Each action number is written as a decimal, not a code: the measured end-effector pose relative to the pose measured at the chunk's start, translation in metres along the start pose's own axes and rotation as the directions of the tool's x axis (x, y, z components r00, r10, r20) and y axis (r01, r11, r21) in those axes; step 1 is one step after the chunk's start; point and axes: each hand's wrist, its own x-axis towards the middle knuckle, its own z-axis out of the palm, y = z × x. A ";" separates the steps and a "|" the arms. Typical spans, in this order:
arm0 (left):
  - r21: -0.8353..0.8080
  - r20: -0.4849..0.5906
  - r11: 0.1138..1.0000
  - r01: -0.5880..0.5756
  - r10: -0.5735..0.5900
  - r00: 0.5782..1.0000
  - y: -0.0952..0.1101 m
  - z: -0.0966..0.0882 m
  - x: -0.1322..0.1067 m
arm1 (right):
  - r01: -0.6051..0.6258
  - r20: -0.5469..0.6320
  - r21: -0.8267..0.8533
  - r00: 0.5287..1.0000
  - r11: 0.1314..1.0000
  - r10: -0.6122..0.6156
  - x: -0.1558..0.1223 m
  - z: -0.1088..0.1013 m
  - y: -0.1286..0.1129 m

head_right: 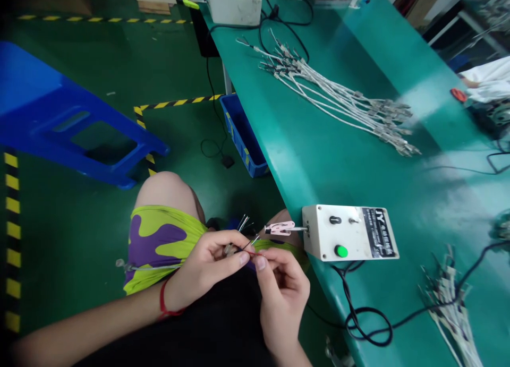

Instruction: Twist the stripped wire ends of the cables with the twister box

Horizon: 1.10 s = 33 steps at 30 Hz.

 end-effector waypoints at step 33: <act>-0.065 -0.210 0.998 -0.024 0.010 0.978 -0.011 -0.001 0.034 | -0.182 -0.031 0.408 0.977 0.895 0.213 0.041 0.017 -0.004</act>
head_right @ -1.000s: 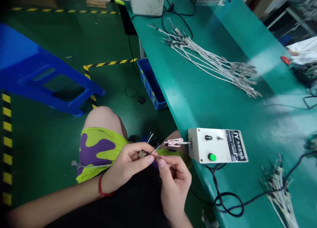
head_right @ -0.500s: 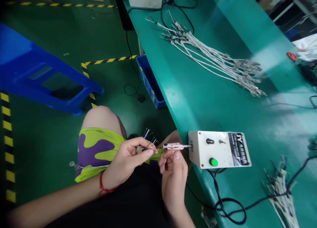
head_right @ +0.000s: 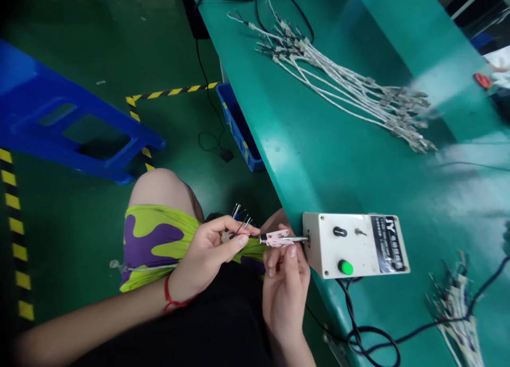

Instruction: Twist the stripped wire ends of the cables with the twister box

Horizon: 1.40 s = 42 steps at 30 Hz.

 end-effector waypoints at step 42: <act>-0.072 -0.027 0.997 -0.040 0.039 0.999 -0.005 0.013 0.007 | -0.058 0.031 0.037 0.998 0.998 0.057 0.002 -0.004 -0.002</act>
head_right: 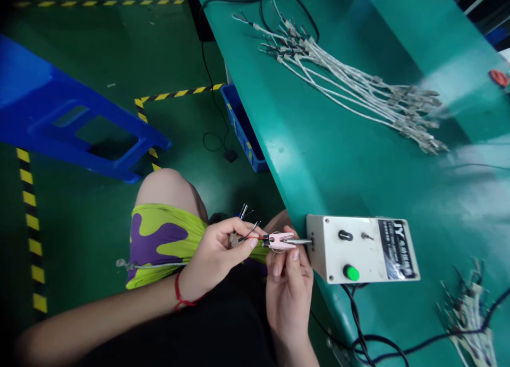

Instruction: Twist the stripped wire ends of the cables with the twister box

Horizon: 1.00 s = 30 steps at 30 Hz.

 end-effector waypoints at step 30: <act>0.000 0.026 1.000 -0.022 0.022 0.999 0.001 -0.002 -0.005 | 0.479 -0.282 -0.598 0.624 0.643 -0.728 -0.021 -0.030 -0.014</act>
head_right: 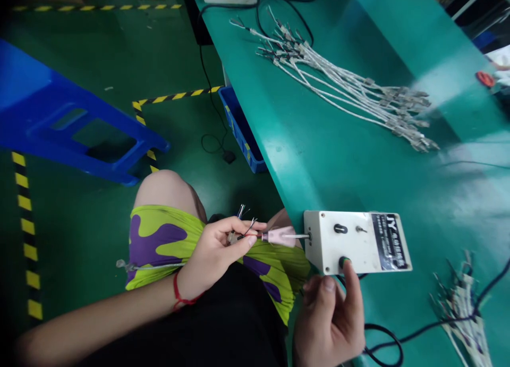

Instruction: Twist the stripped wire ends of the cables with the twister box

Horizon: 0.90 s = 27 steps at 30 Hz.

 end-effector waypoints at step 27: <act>0.043 0.063 0.999 -0.024 0.021 0.998 0.019 -0.002 -0.027 | -0.567 0.670 0.121 0.653 0.815 0.354 -0.021 0.027 -0.013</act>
